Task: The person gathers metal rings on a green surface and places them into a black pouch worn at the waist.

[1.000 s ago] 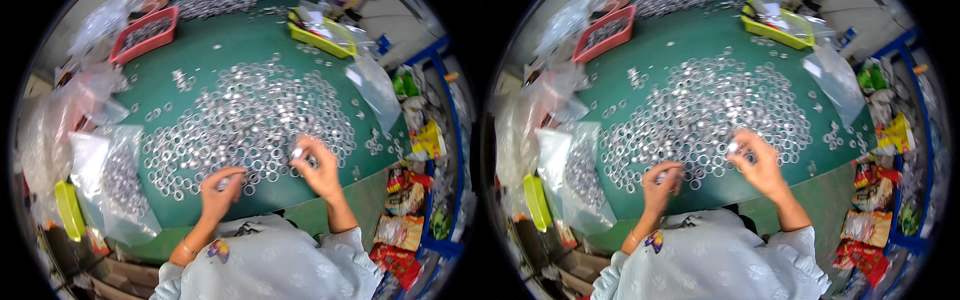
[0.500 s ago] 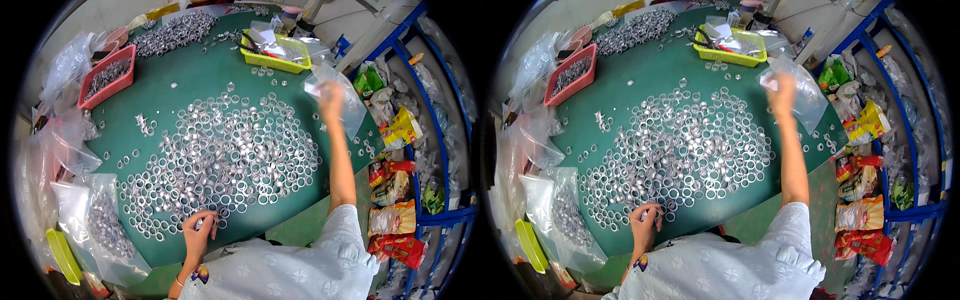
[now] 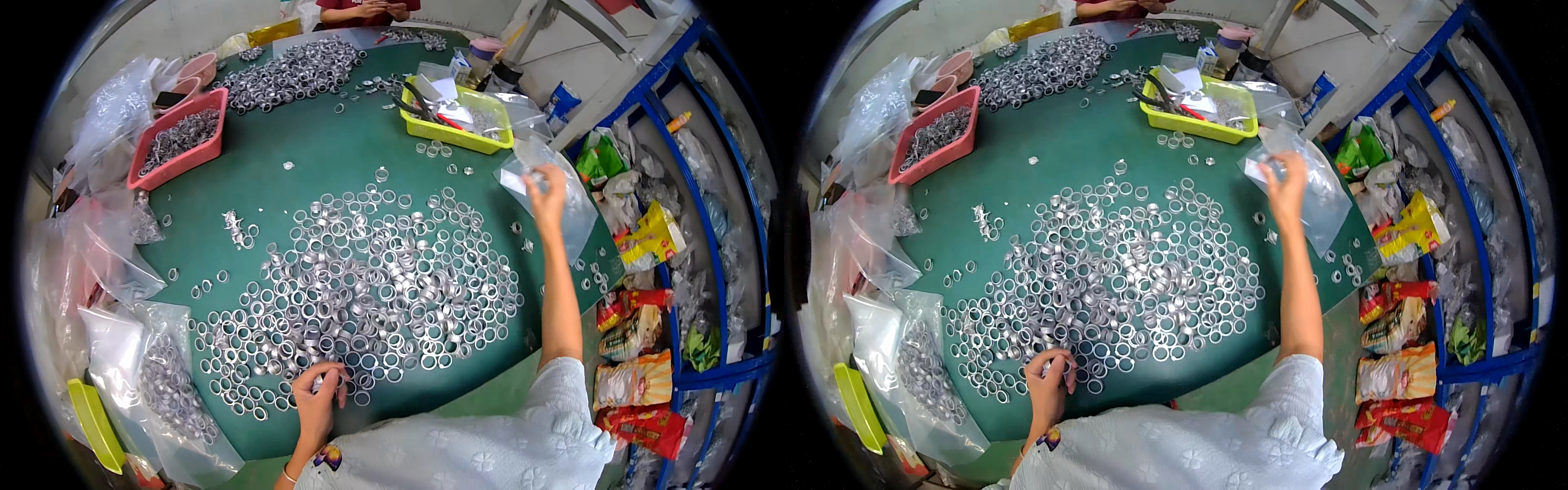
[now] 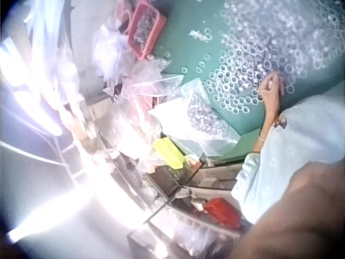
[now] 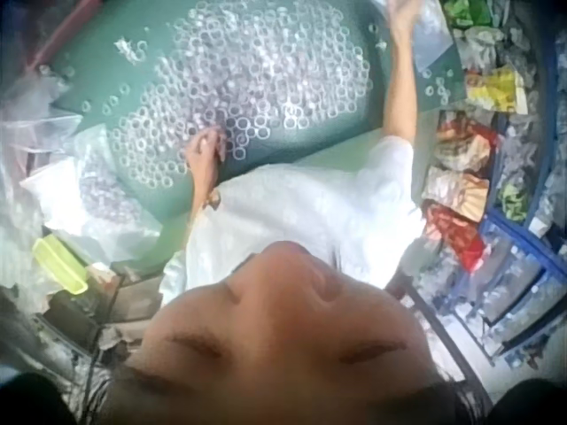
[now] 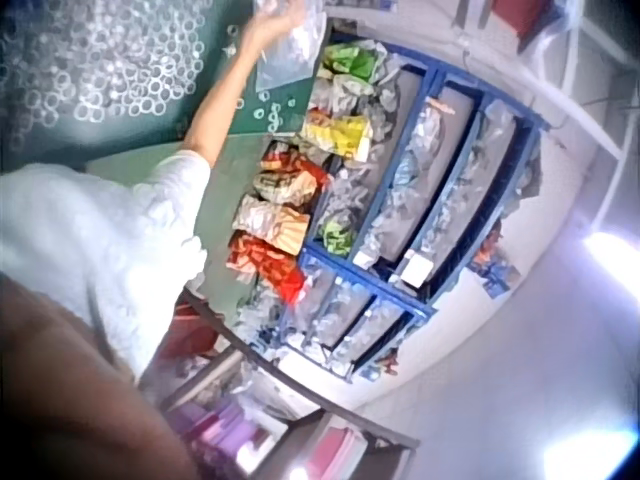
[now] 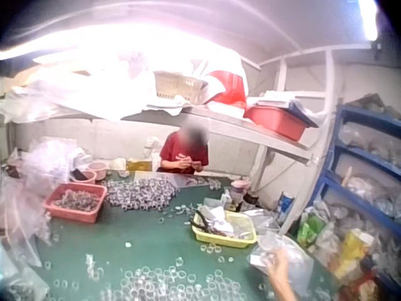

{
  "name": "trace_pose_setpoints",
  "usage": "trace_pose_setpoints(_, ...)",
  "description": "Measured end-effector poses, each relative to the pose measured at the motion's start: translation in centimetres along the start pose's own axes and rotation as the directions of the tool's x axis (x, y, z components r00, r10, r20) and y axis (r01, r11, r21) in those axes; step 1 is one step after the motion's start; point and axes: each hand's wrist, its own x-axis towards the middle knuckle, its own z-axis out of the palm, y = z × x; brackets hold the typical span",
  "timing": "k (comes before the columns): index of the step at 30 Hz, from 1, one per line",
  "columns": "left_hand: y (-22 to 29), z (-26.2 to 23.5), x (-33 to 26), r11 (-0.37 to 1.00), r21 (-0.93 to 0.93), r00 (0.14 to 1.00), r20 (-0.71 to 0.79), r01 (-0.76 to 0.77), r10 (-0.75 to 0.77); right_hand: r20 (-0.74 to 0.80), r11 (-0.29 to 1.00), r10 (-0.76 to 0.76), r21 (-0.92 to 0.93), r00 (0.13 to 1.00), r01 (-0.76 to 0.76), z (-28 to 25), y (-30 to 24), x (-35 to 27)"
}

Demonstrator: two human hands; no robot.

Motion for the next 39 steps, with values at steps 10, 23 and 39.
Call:
trace_pose_setpoints(10, 0.3, -0.1, -1.0, 0.998, 0.048, 0.999, 0.022, -0.036, 0.035, -0.15, 0.995, -0.08, -0.072, 0.985, 0.069, -0.2, -0.8, 0.0)
trace_pose_setpoints(23, 0.6, 1.0, -2.0, 0.999, -0.027, 0.999, 0.028, -0.021, 0.022, 0.278, 0.525, 0.287, 0.755, 0.917, -0.393, -4.6, -6.6, -4.3)
trace_pose_setpoints(39, 0.3, 2.4, -3.0, 0.991, -0.098, 0.988, 0.137, 0.09, -0.076, 0.825, 0.032, -0.192, 0.547, 0.531, -0.837, -8.9, -13.8, -11.5)
